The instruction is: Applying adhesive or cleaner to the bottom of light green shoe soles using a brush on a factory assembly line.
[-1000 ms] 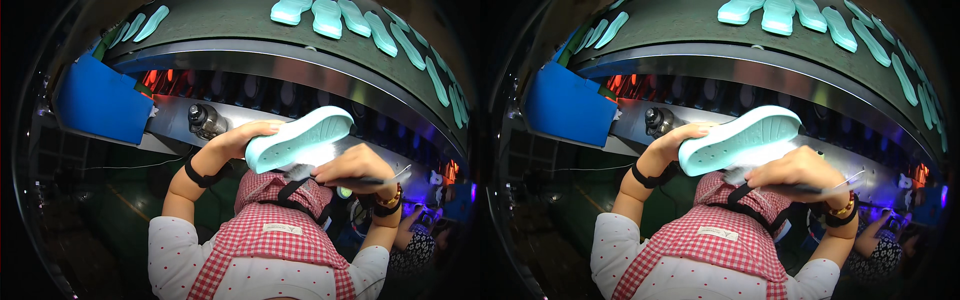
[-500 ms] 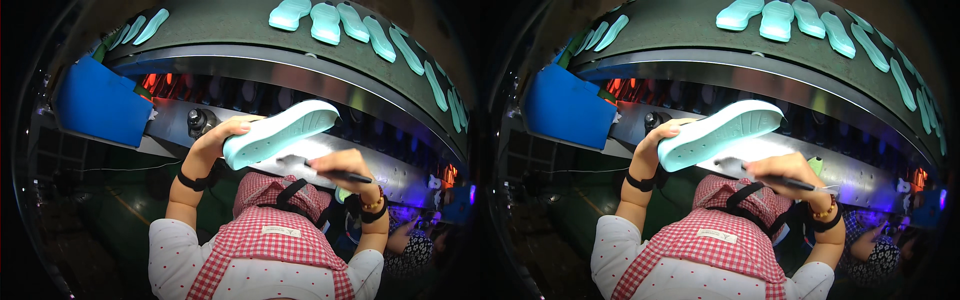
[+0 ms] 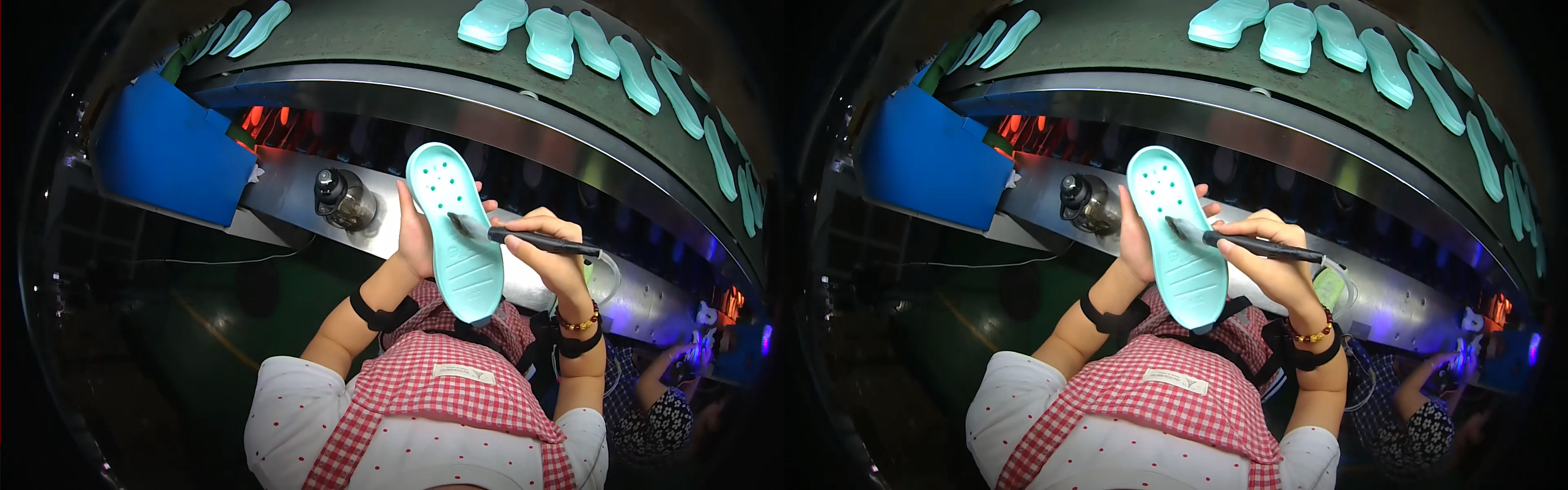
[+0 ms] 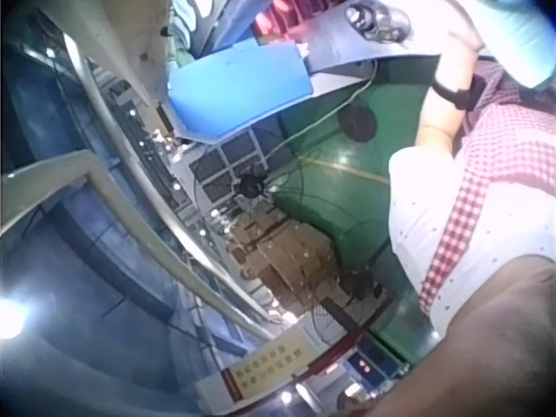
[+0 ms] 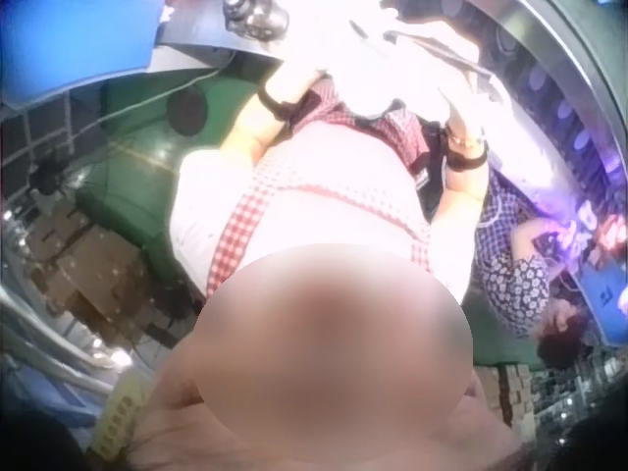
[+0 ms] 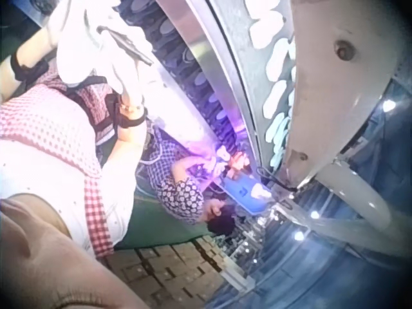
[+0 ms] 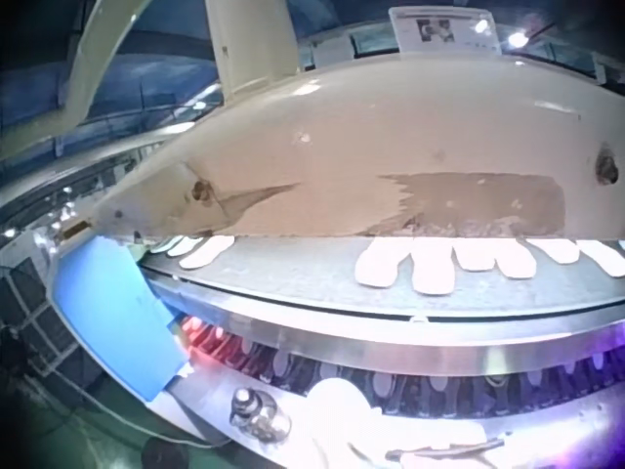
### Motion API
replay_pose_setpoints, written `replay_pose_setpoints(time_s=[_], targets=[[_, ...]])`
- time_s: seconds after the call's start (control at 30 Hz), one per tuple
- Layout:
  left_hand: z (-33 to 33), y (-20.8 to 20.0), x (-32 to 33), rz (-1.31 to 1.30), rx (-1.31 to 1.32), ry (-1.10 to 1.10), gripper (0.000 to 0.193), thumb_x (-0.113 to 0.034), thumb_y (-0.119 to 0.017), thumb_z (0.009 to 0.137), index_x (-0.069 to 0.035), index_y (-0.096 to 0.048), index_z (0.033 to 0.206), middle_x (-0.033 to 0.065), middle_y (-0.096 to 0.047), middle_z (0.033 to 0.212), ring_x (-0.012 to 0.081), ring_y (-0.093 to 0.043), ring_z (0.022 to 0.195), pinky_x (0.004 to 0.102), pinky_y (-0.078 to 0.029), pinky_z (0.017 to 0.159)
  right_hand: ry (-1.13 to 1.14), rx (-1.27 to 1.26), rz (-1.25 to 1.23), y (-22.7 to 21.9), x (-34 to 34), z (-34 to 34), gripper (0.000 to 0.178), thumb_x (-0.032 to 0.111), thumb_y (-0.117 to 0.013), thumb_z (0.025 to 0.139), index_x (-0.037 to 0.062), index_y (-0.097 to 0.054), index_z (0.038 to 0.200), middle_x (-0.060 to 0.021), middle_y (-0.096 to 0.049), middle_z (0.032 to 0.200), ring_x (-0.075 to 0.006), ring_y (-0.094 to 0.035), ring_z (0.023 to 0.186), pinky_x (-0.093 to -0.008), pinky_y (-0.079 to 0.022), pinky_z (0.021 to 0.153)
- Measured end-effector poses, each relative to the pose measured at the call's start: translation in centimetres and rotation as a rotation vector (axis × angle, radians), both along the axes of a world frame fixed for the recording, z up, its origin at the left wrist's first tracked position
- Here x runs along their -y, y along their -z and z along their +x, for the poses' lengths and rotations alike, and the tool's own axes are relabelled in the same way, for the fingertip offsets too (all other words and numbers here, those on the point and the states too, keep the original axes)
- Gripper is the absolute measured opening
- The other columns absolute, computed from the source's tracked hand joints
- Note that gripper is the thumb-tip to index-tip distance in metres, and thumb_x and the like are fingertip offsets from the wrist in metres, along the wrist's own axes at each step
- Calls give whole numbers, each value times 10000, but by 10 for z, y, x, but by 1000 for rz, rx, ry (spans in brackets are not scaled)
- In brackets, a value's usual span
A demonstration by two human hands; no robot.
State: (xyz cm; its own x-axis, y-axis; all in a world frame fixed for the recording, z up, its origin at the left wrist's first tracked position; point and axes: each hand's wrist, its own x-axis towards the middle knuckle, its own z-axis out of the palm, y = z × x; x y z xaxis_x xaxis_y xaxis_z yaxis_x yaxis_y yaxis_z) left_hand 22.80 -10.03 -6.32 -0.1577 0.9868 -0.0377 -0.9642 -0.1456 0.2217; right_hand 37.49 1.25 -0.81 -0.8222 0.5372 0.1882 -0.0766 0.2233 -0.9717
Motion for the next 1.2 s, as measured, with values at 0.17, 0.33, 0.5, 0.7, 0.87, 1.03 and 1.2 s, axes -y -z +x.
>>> replay_pose_setpoints(time_s=[0.17,0.33,0.5,0.7,0.87,1.03,1.2], targets=[[-15,5,-4,-126,-134,-201,936,-791,-185,705,-42,-394,1225,171,-555,1011,311,-547,942,548,-406,858,-204,-36,576,-16,25,3,192,33,-677,637,57,-642,823,-75,-599,691,-225,-567,651,-312,-442,591],[-19,-5,4,-69,-213,-232,936,-802,-206,688,-56,-390,1222,139,-552,990,295,-549,923,591,-401,836,-431,-5,568,-30,26,26,188,32,-676,634,58,-649,819,-68,-607,688,-218,-563,623,-311,-434,579],[-4,-16,-6,55,-238,-257,967,-802,-229,687,-41,-323,1276,156,-541,1019,306,-531,952,596,-380,846,-95,-92,422,-36,9,-2,190,25,-679,655,50,-654,841,-75,-618,717,-192,-580,656,-295,-453,627],[-14,-32,0,160,-123,-325,968,-811,-250,670,-73,-310,1293,138,-537,1020,287,-523,955,593,-343,893,-417,-132,295,-42,23,11,199,24,-686,669,37,-648,864,-84,-647,800,-206,-593,692,-291,-472,636],[-18,-43,2,55,-187,-422,949,-818,-255,657,-50,-407,1195,142,-529,1008,278,-530,930,567,-344,915,-357,-79,231,-33,15,14,226,8,-690,669,17,-650,891,-104,-652,848,-208,-606,760,-298,-468,685],[-24,-56,9,-64,-366,-492,945,-815,-258,657,-34,-417,1165,152,-529,1013,290,-538,946,516,-376,921,-296,-54,66,-34,5,22,201,-19,-673,660,18,-658,857,-114,-653,866,-195,-604,778,-292,-464,703],[-31,-55,8,-19,-352,-457,946,-813,-256,657,-32,-414,1167,156,-530,1027,294,-545,942,517,-392,906,-414,-93,88,-24,18,19,194,-15,-667,668,11,-653,859,-112,-652,892,-199,-583,839,-305,-443,779]])
